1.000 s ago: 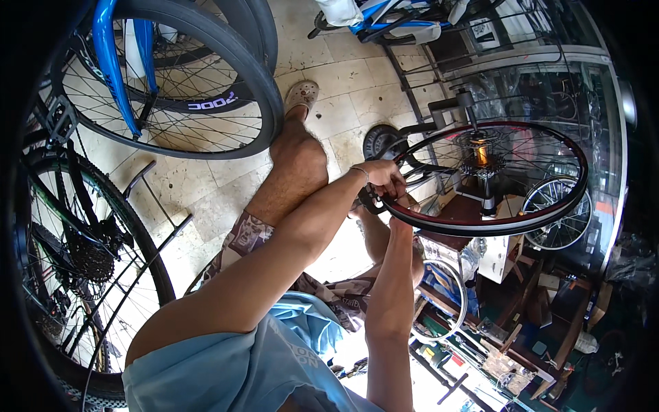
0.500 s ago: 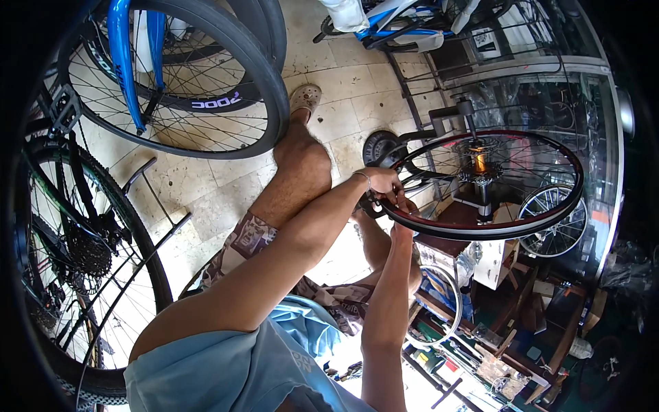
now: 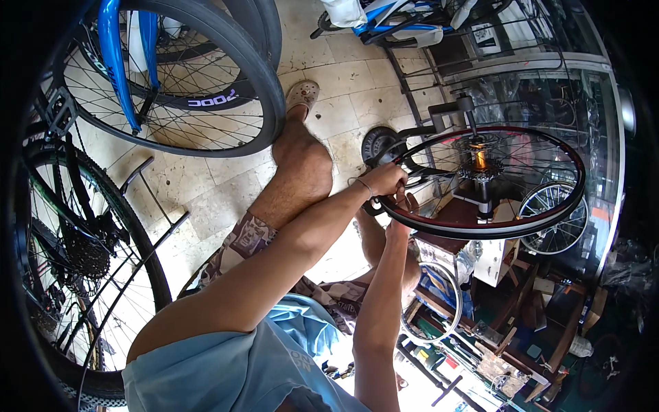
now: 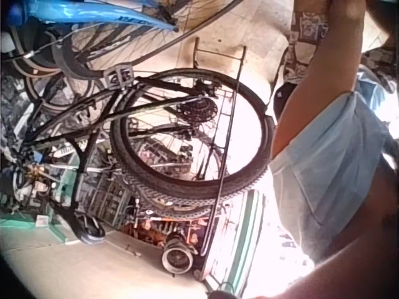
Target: The recorder is threading and installing spokes into a bicycle wheel rim.
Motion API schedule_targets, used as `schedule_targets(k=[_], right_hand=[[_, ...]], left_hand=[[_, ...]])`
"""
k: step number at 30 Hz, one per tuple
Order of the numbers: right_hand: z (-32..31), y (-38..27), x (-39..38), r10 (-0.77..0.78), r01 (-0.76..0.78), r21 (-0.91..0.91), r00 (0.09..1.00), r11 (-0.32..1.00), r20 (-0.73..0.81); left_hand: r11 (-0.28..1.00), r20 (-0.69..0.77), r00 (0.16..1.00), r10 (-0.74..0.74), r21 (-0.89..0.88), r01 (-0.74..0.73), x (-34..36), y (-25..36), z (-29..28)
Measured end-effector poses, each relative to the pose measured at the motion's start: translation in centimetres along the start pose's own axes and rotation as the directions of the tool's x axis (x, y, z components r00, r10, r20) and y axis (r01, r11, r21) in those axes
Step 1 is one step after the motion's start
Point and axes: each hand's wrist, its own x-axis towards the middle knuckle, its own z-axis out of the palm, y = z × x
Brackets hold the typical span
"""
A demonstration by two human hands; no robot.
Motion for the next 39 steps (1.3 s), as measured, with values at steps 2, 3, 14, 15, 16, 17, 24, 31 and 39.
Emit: schedule_targets(k=[2, 3, 14, 15, 16, 17, 24, 31, 39], right_hand=[[0.4, -1.8, -1.0, -0.013, 0.013, -0.016, 1.000, 1.000, 0.019], [0.2, -2.8, -1.6, 0.012, -0.013, 0.035, 0.999, 0.999, 0.040], [-1.3, -10.6, -5.3, -0.116, 0.121, 0.465, 0.992, 0.877, -0.039], [-2.0, -10.5, -4.9, -0.140, 0.139, 0.440, 0.990, 0.887, -0.029], [-2.5, -10.1, -4.5, -0.164, 0.156, 0.415, 0.986, 0.897, -0.018], [-2.6, -9.7, -4.3, -0.164, 0.157, 0.415, 0.986, 0.896, -0.020], [-3.2, -6.5, -2.4, -0.016, -0.070, 0.563, 0.989, 0.824, 0.145], [-3.2, -7.0, -2.5, 0.085, -0.121, 0.567, 0.992, 0.815, 0.088], [-1.3, -8.4, -3.2, -0.137, 0.087, 0.391, 0.985, 0.916, 0.101]], left_hand=[[0.984, -0.265, 0.963, -0.044, 0.157, 0.088, 0.0, 0.9, -0.1], [0.962, -0.435, 0.893, -0.115, 0.176, 0.210, 0.1, 1.7, -0.3], [0.776, -0.590, 0.503, -0.631, -0.494, 0.393, 1.2, 0.3, -3.4], [0.768, -0.576, 0.508, -0.640, -0.498, 0.402, 1.0, 0.1, -3.3], [0.760, -0.563, 0.511, -0.649, -0.503, 0.411, 0.9, 0.0, -3.2], [0.761, -0.562, 0.513, -0.649, -0.502, 0.411, 0.8, 0.0, -3.2], [0.728, -0.546, 0.482, -0.685, -0.516, 0.452, 0.3, 0.0, -3.7], [0.718, -0.528, 0.486, -0.696, -0.513, 0.470, 0.3, -0.2, -2.9], [0.695, -0.484, 0.500, -0.718, -0.537, 0.478, -0.1, 0.0, -3.0]])
